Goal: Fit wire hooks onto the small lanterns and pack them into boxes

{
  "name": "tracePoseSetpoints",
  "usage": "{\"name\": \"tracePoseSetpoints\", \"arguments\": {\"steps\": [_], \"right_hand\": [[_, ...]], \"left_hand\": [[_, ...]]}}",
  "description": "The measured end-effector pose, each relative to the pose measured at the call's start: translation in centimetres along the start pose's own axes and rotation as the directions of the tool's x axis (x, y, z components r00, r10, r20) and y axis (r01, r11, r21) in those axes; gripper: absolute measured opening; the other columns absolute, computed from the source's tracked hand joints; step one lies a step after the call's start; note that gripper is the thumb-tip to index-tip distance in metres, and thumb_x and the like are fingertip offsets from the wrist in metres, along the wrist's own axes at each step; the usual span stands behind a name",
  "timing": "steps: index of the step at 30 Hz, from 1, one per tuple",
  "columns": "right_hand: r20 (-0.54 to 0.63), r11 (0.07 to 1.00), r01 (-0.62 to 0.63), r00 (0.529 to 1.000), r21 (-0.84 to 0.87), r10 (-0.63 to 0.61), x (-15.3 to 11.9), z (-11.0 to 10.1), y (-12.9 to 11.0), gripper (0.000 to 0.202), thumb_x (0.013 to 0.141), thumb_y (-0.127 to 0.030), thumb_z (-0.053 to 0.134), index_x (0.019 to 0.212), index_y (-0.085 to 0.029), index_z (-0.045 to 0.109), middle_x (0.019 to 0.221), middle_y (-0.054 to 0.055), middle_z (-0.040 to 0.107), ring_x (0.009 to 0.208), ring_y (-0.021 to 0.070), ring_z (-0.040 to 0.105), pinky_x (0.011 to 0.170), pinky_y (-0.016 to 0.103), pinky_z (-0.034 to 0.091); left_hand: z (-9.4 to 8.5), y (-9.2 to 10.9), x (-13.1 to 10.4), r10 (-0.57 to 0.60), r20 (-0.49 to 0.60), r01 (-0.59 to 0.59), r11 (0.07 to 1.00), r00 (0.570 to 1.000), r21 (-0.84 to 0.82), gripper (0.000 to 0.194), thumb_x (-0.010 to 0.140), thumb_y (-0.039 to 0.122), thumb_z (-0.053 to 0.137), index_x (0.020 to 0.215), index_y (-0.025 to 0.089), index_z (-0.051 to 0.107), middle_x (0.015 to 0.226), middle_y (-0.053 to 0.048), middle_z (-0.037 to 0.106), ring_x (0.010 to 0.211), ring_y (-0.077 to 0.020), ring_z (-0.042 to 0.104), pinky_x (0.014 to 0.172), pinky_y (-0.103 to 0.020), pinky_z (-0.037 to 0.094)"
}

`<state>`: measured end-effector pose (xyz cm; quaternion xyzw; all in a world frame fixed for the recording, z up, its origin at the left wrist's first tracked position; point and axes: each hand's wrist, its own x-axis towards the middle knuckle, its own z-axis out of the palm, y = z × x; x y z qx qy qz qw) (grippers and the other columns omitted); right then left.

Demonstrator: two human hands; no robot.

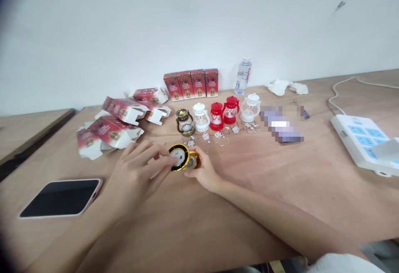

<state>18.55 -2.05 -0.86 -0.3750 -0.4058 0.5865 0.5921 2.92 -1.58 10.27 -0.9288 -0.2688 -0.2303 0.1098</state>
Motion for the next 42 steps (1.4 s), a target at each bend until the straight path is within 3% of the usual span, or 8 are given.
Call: {"name": "tracePoseSetpoints", "arguments": {"steps": [9, 16, 20, 24, 26, 28, 33, 42], "right_hand": [[0.039, 0.996, 0.052, 0.998, -0.073, -0.050, -0.2, -0.2, 0.6, 0.045, 0.050, -0.010, 0.067, 0.091, -0.022, 0.053, 0.087, -0.002, 0.060, 0.085, 0.0174, 0.056, 0.079, 0.029, 0.044], [0.284, 0.898, 0.237, 0.950, -0.370, -0.133, -1.4, 0.2, 0.2, 0.043, 0.070, -0.019, 0.067, 0.109, -0.021, 0.050, 0.111, 0.007, 0.057, 0.102, 0.0211, 0.055, 0.090, 0.036, 0.043], [0.406, 0.912, 0.248, 0.908, -0.326, -0.101, -1.8, 0.9, -0.3, 0.052, 0.086, -0.031, 0.054, 0.133, -0.024, 0.031, 0.133, 0.010, 0.046, 0.122, 0.0206, 0.047, 0.099, 0.037, 0.040], [0.437, 0.608, 0.537, 0.840, -0.586, -0.321, 0.2, 2.0, 0.6, 0.037, 0.090, -0.023, 0.045, 0.127, -0.021, 0.042, 0.119, 0.010, 0.058, 0.109, 0.0194, 0.053, 0.096, 0.037, 0.042], [0.560, 0.333, 0.672, 0.738, -0.662, -0.376, 1.9, 3.1, 1.5, 0.032, 0.090, -0.018, 0.043, 0.121, -0.017, 0.049, 0.114, 0.011, 0.061, 0.107, 0.0213, 0.052, 0.093, 0.038, 0.043], [0.652, 0.083, 0.710, 0.681, -0.699, -0.333, 3.8, 4.6, 2.5, 0.032, 0.090, -0.018, 0.043, 0.120, -0.013, 0.052, 0.114, 0.014, 0.061, 0.104, 0.0240, 0.051, 0.089, 0.040, 0.044], [0.682, -0.290, 0.627, 0.714, -0.723, -0.155, 6.6, 7.9, 4.1, 0.032, 0.090, -0.007, 0.035, 0.111, -0.006, 0.059, 0.087, 0.015, 0.065, 0.088, 0.0251, 0.054, 0.075, 0.038, 0.045], [0.739, -0.402, 0.645, 0.661, -0.650, -0.133, 3.6, 4.1, 2.9, 0.045, 0.086, 0.001, 0.026, 0.125, -0.003, 0.048, 0.089, 0.014, 0.060, 0.077, 0.0208, 0.058, 0.066, 0.031, 0.050]], "left_hand": [[0.7, 0.1, -2.1, 0.062, -0.020, -0.060, 0.992, 0.998, 0.114, 0.029, 0.082, 0.012, 0.049, 0.109, 0.017, 0.058, 0.101, -0.009, 0.065, 0.080, -0.0215, 0.054, 0.068, -0.036, 0.037], [1.6, -1.0, -3.2, -0.279, 0.100, 0.296, 0.871, 0.955, -0.392, 0.050, 0.081, 0.034, 0.059, 0.127, 0.020, 0.045, 0.119, -0.009, 0.058, 0.105, -0.0235, 0.056, 0.087, -0.034, 0.046], [3.1, -3.8, -3.9, -0.581, 0.162, 0.520, 0.526, 0.797, -0.673, 0.026, 0.080, 0.035, 0.056, 0.099, 0.020, 0.061, 0.094, -0.003, 0.066, 0.087, -0.0191, 0.061, 0.078, -0.029, 0.048], [4.5, -7.3, -4.9, -0.917, 0.255, 0.332, -0.149, 0.306, -0.932, 0.021, 0.072, 0.035, 0.054, 0.079, 0.016, 0.059, 0.071, -0.001, 0.060, 0.056, -0.0121, 0.054, 0.044, -0.020, 0.041], [4.9, -8.5, -5.4, -0.900, 0.389, 0.147, -0.366, 0.197, -0.919, 0.019, 0.072, 0.032, 0.052, 0.078, 0.015, 0.055, 0.065, 0.000, 0.057, 0.043, -0.0082, 0.044, 0.033, -0.017, 0.029], [5.1, -9.0, -5.9, -0.856, 0.476, 0.025, -0.481, 0.204, -0.876, 0.016, 0.073, 0.030, 0.049, 0.078, 0.015, 0.053, 0.061, 0.001, 0.054, 0.038, -0.0060, 0.038, 0.030, -0.015, 0.023], [5.9, -8.7, -6.3, -0.860, 0.478, -0.054, -0.493, 0.177, -0.868, 0.017, 0.078, 0.029, 0.045, 0.079, 0.015, 0.054, 0.060, 0.002, 0.054, 0.039, -0.0068, 0.042, 0.030, -0.015, 0.026], [7.8, -8.7, -6.5, -0.961, 0.275, 0.106, -0.272, 0.019, -0.957, 0.024, 0.070, 0.039, 0.056, 0.079, 0.017, 0.054, 0.073, 0.002, 0.055, 0.059, -0.0109, 0.051, 0.038, -0.017, 0.037]]}}
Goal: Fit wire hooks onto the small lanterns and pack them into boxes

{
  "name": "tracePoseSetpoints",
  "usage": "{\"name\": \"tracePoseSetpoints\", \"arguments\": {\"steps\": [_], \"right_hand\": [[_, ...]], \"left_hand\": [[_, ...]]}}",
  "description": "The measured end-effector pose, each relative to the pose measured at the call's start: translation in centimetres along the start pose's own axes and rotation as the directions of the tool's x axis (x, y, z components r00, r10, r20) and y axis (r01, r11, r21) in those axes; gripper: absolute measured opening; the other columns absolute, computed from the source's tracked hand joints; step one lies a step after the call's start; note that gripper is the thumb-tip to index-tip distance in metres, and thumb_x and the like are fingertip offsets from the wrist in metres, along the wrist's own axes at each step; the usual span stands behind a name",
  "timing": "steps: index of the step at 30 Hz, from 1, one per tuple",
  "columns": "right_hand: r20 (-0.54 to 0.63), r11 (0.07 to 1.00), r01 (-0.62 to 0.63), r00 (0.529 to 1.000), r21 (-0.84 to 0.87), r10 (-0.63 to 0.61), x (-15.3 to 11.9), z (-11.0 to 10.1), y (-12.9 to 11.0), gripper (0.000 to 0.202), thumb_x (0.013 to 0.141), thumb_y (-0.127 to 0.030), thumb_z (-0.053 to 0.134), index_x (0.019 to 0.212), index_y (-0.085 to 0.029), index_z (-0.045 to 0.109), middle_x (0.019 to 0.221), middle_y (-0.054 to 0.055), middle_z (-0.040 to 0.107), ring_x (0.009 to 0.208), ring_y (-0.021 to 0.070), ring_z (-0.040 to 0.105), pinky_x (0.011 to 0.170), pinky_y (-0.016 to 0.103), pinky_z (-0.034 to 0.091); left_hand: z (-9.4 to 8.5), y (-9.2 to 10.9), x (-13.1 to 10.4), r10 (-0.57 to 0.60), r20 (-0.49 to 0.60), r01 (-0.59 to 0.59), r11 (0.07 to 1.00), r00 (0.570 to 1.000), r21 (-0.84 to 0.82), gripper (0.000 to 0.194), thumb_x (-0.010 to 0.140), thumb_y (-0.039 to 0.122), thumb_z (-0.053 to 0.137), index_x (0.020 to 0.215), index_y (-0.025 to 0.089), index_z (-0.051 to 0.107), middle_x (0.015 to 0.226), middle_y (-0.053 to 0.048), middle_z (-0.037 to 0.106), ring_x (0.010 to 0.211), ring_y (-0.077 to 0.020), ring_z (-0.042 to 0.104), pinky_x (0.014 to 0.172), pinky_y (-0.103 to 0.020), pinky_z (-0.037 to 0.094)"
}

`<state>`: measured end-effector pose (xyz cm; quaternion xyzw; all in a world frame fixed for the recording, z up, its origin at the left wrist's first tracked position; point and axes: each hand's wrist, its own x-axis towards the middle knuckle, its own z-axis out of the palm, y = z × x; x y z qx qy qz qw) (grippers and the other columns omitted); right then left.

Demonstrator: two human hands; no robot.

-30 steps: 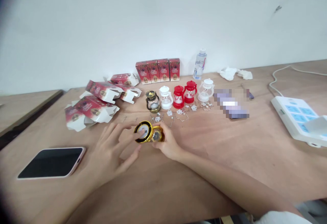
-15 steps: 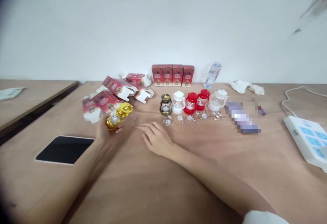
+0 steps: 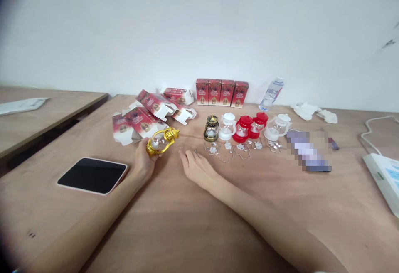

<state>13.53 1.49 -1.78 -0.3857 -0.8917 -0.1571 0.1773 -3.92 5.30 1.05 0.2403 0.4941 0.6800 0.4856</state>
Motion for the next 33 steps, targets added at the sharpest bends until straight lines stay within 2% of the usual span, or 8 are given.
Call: {"name": "tracePoseSetpoints", "arguments": {"steps": [3, 7, 9, 12, 15, 19, 26, 33], "right_hand": [[-0.109, 0.986, 0.022, 0.994, 0.167, -0.004, -2.2, -0.8, 0.8, 0.041, 0.089, -0.005, 0.026, 0.121, -0.011, 0.051, 0.091, 0.011, 0.057, 0.072, 0.0172, 0.058, 0.063, 0.028, 0.049], [-0.186, 0.869, -0.086, 0.962, 0.487, 0.199, -3.1, -1.8, 1.6, 0.028, 0.087, -0.009, 0.032, 0.103, -0.014, 0.055, 0.090, 0.008, 0.054, 0.066, 0.0134, 0.054, 0.060, 0.027, 0.046], [-0.156, 0.739, -0.166, 0.926, 0.653, 0.345, -2.9, -2.1, 1.9, 0.021, 0.088, -0.013, 0.034, 0.091, -0.017, 0.054, 0.084, 0.005, 0.052, 0.067, 0.0130, 0.052, 0.063, 0.027, 0.045], [-0.021, 0.427, -0.266, 0.829, 0.864, 0.558, -2.4, -2.1, 2.3, 0.017, 0.092, -0.021, 0.034, 0.085, -0.020, 0.050, 0.072, -0.001, 0.047, 0.057, 0.0101, 0.048, 0.057, 0.025, 0.043], [0.104, 0.159, -0.252, 0.782, 0.955, 0.615, -2.3, -1.9, 2.2, 0.016, 0.093, -0.031, 0.038, 0.089, -0.021, 0.050, 0.067, -0.004, 0.046, 0.049, 0.0079, 0.047, 0.050, 0.023, 0.041], [0.164, -0.033, -0.186, 0.752, 0.982, 0.639, -2.1, -1.5, 1.7, 0.022, 0.088, -0.041, 0.049, 0.092, -0.020, 0.056, 0.076, 0.000, 0.059, 0.056, 0.0090, 0.054, 0.052, 0.024, 0.049], [0.234, -0.172, -0.158, 0.674, 0.972, 0.701, -1.6, -1.1, 1.9, 0.029, 0.077, -0.046, 0.063, 0.085, -0.019, 0.060, 0.070, 0.000, 0.062, 0.056, 0.0109, 0.059, 0.053, 0.028, 0.055], [0.258, -0.202, -0.162, 0.661, 0.966, 0.705, -1.6, -0.8, 2.1, 0.030, 0.074, -0.047, 0.065, 0.084, -0.018, 0.060, 0.069, -0.001, 0.063, 0.055, 0.0108, 0.061, 0.054, 0.028, 0.056]], "left_hand": [[-0.1, -0.4, -0.1, 0.070, 0.023, -0.072, 0.995, 0.997, 0.073, 0.026, 0.067, 0.042, 0.057, 0.078, 0.018, 0.053, 0.075, 0.003, 0.053, 0.063, -0.0110, 0.050, 0.043, -0.016, 0.038], [-0.2, -0.7, -0.6, 0.110, 0.097, -0.125, 0.979, 0.989, 0.162, 0.022, 0.068, 0.040, 0.056, 0.074, 0.019, 0.051, 0.074, 0.004, 0.051, 0.066, -0.0105, 0.049, 0.052, -0.017, 0.041], [-0.3, -0.9, -0.8, 0.108, 0.147, -0.138, 0.968, 0.983, 0.210, 0.022, 0.069, 0.040, 0.057, 0.074, 0.019, 0.052, 0.073, 0.004, 0.050, 0.066, -0.0105, 0.048, 0.053, -0.017, 0.040], [-0.4, -1.3, -1.1, 0.106, 0.223, -0.163, 0.953, 0.969, 0.256, 0.022, 0.071, 0.040, 0.058, 0.073, 0.019, 0.052, 0.071, 0.004, 0.049, 0.063, -0.0101, 0.046, 0.052, -0.017, 0.037], [-0.5, -1.6, -1.3, 0.108, 0.276, -0.186, 0.943, 0.955, 0.276, 0.021, 0.073, 0.040, 0.058, 0.072, 0.019, 0.053, 0.069, 0.004, 0.049, 0.060, -0.0102, 0.045, 0.051, -0.018, 0.035], [-0.6, -1.8, -1.5, 0.117, 0.299, -0.214, 0.925, 0.947, 0.313, 0.018, 0.074, 0.037, 0.058, 0.073, 0.019, 0.054, 0.068, 0.003, 0.050, 0.060, -0.0113, 0.045, 0.051, -0.020, 0.035], [-0.5, -1.8, -1.8, 0.095, 0.264, -0.183, 0.925, 0.960, 0.334, 0.013, 0.077, 0.032, 0.056, 0.072, 0.019, 0.055, 0.065, 0.003, 0.051, 0.059, -0.0124, 0.047, 0.051, -0.021, 0.035], [-0.5, -2.0, -2.0, 0.091, 0.278, -0.188, 0.920, 0.956, 0.344, 0.016, 0.076, 0.035, 0.057, 0.072, 0.020, 0.056, 0.066, 0.003, 0.052, 0.058, -0.0121, 0.047, 0.049, -0.021, 0.036]]}}
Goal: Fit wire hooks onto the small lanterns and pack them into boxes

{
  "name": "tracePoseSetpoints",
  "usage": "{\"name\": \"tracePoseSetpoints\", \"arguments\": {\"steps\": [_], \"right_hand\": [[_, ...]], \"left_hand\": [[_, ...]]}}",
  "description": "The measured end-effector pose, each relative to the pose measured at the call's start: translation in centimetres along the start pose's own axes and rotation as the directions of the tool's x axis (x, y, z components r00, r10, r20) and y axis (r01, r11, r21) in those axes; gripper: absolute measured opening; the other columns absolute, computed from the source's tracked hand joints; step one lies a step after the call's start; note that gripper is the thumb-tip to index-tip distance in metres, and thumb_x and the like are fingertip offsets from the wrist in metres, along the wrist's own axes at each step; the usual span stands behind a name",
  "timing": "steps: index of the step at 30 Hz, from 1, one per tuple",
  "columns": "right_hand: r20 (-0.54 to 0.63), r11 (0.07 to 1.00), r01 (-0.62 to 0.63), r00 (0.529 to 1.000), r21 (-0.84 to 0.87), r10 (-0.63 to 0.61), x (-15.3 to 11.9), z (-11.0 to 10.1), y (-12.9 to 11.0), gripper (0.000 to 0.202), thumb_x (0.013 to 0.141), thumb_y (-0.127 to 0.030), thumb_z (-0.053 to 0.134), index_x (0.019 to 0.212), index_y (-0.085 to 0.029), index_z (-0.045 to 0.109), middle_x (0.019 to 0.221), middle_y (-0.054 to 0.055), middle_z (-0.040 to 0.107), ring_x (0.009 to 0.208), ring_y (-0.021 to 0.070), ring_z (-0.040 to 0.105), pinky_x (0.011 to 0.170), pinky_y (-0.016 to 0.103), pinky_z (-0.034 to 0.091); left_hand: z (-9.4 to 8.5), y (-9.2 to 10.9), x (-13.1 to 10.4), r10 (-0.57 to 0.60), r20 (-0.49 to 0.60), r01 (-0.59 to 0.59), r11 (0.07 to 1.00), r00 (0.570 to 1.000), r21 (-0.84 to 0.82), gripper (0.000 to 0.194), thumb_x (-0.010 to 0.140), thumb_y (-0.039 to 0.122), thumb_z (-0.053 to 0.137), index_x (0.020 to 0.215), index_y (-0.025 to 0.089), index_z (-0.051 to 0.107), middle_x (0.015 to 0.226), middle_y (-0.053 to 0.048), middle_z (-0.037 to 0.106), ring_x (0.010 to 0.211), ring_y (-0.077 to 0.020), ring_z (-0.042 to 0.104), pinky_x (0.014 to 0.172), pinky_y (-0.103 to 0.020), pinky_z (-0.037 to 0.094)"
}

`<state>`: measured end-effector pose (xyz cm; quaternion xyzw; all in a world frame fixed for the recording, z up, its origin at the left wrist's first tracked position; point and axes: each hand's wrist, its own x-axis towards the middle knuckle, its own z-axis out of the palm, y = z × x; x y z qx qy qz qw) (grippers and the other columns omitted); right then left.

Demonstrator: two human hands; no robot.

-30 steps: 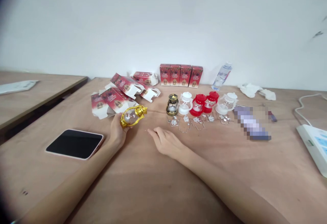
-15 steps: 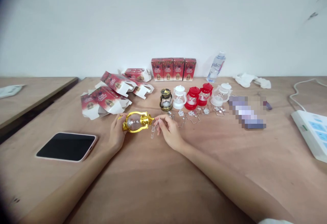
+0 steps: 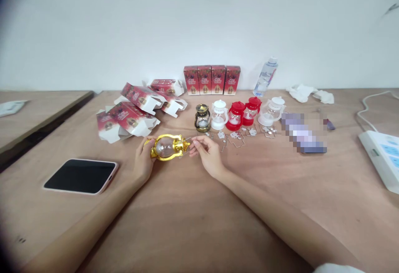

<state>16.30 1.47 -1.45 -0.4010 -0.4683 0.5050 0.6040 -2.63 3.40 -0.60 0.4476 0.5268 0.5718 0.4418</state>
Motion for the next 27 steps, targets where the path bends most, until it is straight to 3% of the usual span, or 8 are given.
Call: {"name": "tracePoseSetpoints", "arguments": {"steps": [5, 10, 16, 21, 27], "right_hand": [[-0.003, 1.000, -0.028, 1.000, 0.012, 0.028, 0.2, 0.0, -0.1, 0.031, 0.072, -0.046, 0.067, 0.084, -0.018, 0.060, 0.068, -0.001, 0.064, 0.054, 0.0110, 0.062, 0.054, 0.029, 0.056], [0.012, 0.999, -0.044, 0.999, -0.018, 0.044, -0.2, 0.4, 0.1, 0.025, 0.073, -0.040, 0.065, 0.083, -0.018, 0.059, 0.062, -0.002, 0.062, 0.051, 0.0111, 0.060, 0.050, 0.026, 0.053], [-0.018, 0.972, -0.048, 0.999, -0.231, 0.045, -1.1, 0.7, 0.3, 0.012, 0.077, -0.024, 0.053, 0.087, -0.018, 0.057, 0.061, -0.002, 0.061, 0.049, 0.0116, 0.058, 0.048, 0.024, 0.049], [-0.045, 0.836, 0.049, 0.995, -0.546, -0.087, -1.1, 0.4, -0.3, 0.018, 0.079, -0.021, 0.046, 0.093, -0.017, 0.058, 0.063, -0.001, 0.059, 0.052, 0.0127, 0.057, 0.052, 0.024, 0.044], [0.034, 0.610, 0.126, 0.987, -0.782, -0.160, -1.2, 0.1, -0.7, 0.031, 0.075, -0.009, 0.042, 0.100, -0.019, 0.058, 0.063, -0.001, 0.058, 0.058, 0.0162, 0.057, 0.061, 0.026, 0.041]], "left_hand": [[0.0, 0.1, -0.2, 0.027, 0.045, -0.026, 0.999, 0.999, -0.024, 0.019, 0.075, 0.038, 0.057, 0.072, 0.019, 0.055, 0.067, 0.003, 0.050, 0.057, -0.0104, 0.045, 0.047, -0.019, 0.036], [0.8, 0.8, -0.7, -0.094, 0.129, 0.112, 0.984, 0.987, -0.139, 0.023, 0.073, 0.043, 0.055, 0.071, 0.019, 0.054, 0.063, 0.002, 0.049, 0.051, -0.0110, 0.045, 0.037, -0.020, 0.034], [1.1, 0.8, -1.4, -0.097, 0.173, 0.125, 0.980, 0.980, -0.158, 0.024, 0.073, 0.043, 0.055, 0.073, 0.020, 0.053, 0.062, 0.002, 0.051, 0.044, -0.0106, 0.045, 0.032, -0.020, 0.033], [0.7, 0.4, -1.7, 0.066, 0.071, -0.061, 0.996, 0.995, -0.061, 0.022, 0.075, 0.040, 0.057, 0.074, 0.020, 0.052, 0.064, 0.004, 0.050, 0.045, -0.0076, 0.043, 0.035, -0.017, 0.034], [1.0, 1.1, -2.9, 0.121, 0.072, -0.122, 0.992, 0.990, 0.016, 0.024, 0.076, 0.043, 0.056, 0.080, 0.021, 0.050, 0.069, 0.004, 0.047, 0.048, -0.0082, 0.043, 0.033, -0.017, 0.037]]}}
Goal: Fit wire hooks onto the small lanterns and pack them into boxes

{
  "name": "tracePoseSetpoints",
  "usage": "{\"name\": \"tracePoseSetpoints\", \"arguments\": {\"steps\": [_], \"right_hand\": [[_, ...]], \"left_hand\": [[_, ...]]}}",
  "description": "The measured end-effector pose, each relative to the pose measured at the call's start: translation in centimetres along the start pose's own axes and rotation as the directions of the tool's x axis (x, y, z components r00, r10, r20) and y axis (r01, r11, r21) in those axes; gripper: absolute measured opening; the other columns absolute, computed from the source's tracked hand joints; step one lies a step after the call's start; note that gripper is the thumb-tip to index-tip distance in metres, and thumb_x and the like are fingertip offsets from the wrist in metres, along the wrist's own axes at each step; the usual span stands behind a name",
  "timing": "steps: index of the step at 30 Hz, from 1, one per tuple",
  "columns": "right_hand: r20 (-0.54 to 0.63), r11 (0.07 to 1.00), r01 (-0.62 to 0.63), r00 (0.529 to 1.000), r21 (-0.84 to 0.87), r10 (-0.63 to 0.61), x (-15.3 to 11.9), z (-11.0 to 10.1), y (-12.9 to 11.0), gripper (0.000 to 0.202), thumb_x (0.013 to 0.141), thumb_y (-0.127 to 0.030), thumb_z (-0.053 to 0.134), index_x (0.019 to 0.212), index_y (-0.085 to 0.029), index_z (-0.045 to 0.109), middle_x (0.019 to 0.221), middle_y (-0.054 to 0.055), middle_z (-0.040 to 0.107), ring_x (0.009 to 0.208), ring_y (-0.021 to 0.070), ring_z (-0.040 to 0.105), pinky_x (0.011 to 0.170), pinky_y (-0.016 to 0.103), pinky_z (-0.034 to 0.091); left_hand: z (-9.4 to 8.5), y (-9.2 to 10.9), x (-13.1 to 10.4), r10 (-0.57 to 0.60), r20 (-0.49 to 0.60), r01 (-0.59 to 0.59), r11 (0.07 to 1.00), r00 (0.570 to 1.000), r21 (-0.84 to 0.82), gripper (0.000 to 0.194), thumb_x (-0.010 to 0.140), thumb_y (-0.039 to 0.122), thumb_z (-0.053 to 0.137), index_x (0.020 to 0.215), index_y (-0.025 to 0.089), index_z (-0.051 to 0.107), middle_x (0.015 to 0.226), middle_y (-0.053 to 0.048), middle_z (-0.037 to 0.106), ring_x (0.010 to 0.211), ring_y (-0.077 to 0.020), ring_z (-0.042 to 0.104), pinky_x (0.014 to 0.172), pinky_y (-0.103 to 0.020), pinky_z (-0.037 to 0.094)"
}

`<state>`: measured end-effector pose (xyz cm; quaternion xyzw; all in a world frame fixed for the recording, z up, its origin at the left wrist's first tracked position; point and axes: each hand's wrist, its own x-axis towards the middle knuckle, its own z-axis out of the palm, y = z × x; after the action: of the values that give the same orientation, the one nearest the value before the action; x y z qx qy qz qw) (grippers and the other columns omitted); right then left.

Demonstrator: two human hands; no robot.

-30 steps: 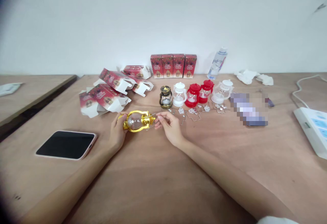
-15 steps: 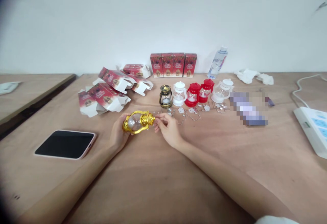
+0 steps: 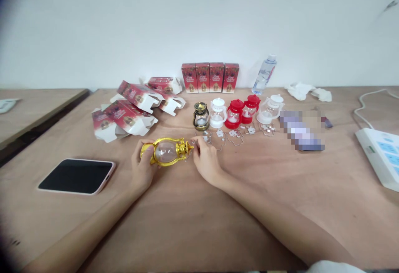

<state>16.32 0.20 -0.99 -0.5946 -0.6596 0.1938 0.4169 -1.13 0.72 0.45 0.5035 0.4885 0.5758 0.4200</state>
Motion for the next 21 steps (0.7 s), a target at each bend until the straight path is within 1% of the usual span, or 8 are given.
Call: {"name": "tracePoseSetpoints", "arguments": {"steps": [4, 9, 13, 16, 17, 18, 19, 21], "right_hand": [[0.021, 0.995, 0.049, 0.999, -0.082, -0.047, 0.0, 0.0, 0.2, 0.033, 0.073, -0.004, 0.039, 0.097, -0.019, 0.057, 0.073, 0.003, 0.063, 0.067, 0.0190, 0.060, 0.064, 0.028, 0.042], [0.025, 0.991, 0.076, 0.997, -0.107, -0.074, 0.2, 0.0, 0.5, 0.031, 0.077, -0.004, 0.034, 0.098, -0.018, 0.052, 0.085, 0.008, 0.065, 0.077, 0.0216, 0.062, 0.067, 0.030, 0.044], [0.066, 0.990, 0.075, 0.995, -0.117, -0.068, 0.1, 0.1, 0.6, 0.040, 0.070, 0.002, 0.033, 0.101, -0.019, 0.049, 0.091, 0.008, 0.065, 0.082, 0.0222, 0.061, 0.070, 0.032, 0.045], [0.089, 0.989, 0.076, 0.994, -0.126, -0.065, 0.0, 0.2, 0.5, 0.047, 0.064, 0.005, 0.033, 0.101, -0.019, 0.048, 0.093, 0.008, 0.064, 0.086, 0.0218, 0.060, 0.073, 0.033, 0.045], [0.094, 0.989, 0.069, 0.994, -0.133, -0.057, -0.1, 0.2, 0.5, 0.048, 0.063, 0.006, 0.033, 0.101, -0.019, 0.048, 0.093, 0.008, 0.063, 0.086, 0.0220, 0.060, 0.073, 0.034, 0.045], [0.100, 0.988, 0.062, 0.994, -0.140, -0.048, -0.1, 0.2, 0.4, 0.047, 0.062, 0.005, 0.034, 0.100, -0.019, 0.047, 0.092, 0.008, 0.063, 0.085, 0.0222, 0.059, 0.072, 0.034, 0.045], [0.106, 0.988, 0.056, 0.993, -0.144, -0.041, -0.1, 0.2, 0.4, 0.046, 0.062, 0.005, 0.035, 0.099, -0.019, 0.047, 0.091, 0.008, 0.063, 0.085, 0.0226, 0.059, 0.072, 0.034, 0.045], [0.115, 0.990, 0.072, 0.992, -0.122, -0.057, -0.1, 0.1, 0.4, 0.043, 0.063, 0.004, 0.038, 0.098, -0.019, 0.047, 0.089, 0.008, 0.062, 0.084, 0.0229, 0.058, 0.071, 0.034, 0.045]], "left_hand": [[0.2, 0.4, -0.4, 0.020, 0.017, -0.022, 0.997, 1.000, 0.071, 0.023, 0.077, 0.042, 0.056, 0.081, 0.020, 0.049, 0.069, 0.004, 0.047, 0.049, -0.0080, 0.044, 0.035, -0.017, 0.039], [0.2, 0.4, -0.7, 0.057, -0.026, -0.054, 0.991, 0.998, 0.121, 0.022, 0.077, 0.040, 0.056, 0.083, 0.020, 0.049, 0.071, 0.004, 0.048, 0.053, -0.0078, 0.046, 0.041, -0.016, 0.042], [0.3, 0.4, -0.7, 0.055, 0.010, -0.055, 0.993, 0.998, 0.108, 0.023, 0.076, 0.040, 0.057, 0.082, 0.020, 0.049, 0.071, 0.004, 0.048, 0.054, -0.0080, 0.046, 0.043, -0.017, 0.043], [0.2, 0.6, -0.7, 0.034, 0.032, -0.036, 0.997, 0.999, 0.074, 0.023, 0.077, 0.041, 0.055, 0.083, 0.020, 0.048, 0.068, 0.004, 0.047, 0.050, -0.0083, 0.045, 0.039, -0.018, 0.038], [0.1, 0.8, -0.8, 0.065, 0.041, -0.069, 0.994, 0.997, 0.081, 0.023, 0.078, 0.041, 0.055, 0.083, 0.020, 0.048, 0.067, 0.004, 0.047, 0.050, -0.0084, 0.044, 0.039, -0.018, 0.037], [0.0, 0.9, -0.9, 0.128, 0.054, -0.133, 0.986, 0.990, 0.105, 0.023, 0.077, 0.041, 0.056, 0.082, 0.020, 0.049, 0.067, 0.004, 0.047, 0.051, -0.0085, 0.044, 0.041, -0.018, 0.037], [-0.1, 1.1, -1.0, 0.210, 0.075, -0.219, 0.966, 0.975, 0.141, 0.023, 0.075, 0.040, 0.058, 0.081, 0.019, 0.049, 0.068, 0.004, 0.047, 0.053, -0.0087, 0.044, 0.044, -0.019, 0.037], [-0.2, 1.3, -1.3, 0.356, 0.122, -0.374, 0.904, 0.927, 0.205, 0.023, 0.073, 0.038, 0.062, 0.080, 0.019, 0.051, 0.070, 0.003, 0.048, 0.058, -0.0093, 0.044, 0.049, -0.020, 0.038]]}}
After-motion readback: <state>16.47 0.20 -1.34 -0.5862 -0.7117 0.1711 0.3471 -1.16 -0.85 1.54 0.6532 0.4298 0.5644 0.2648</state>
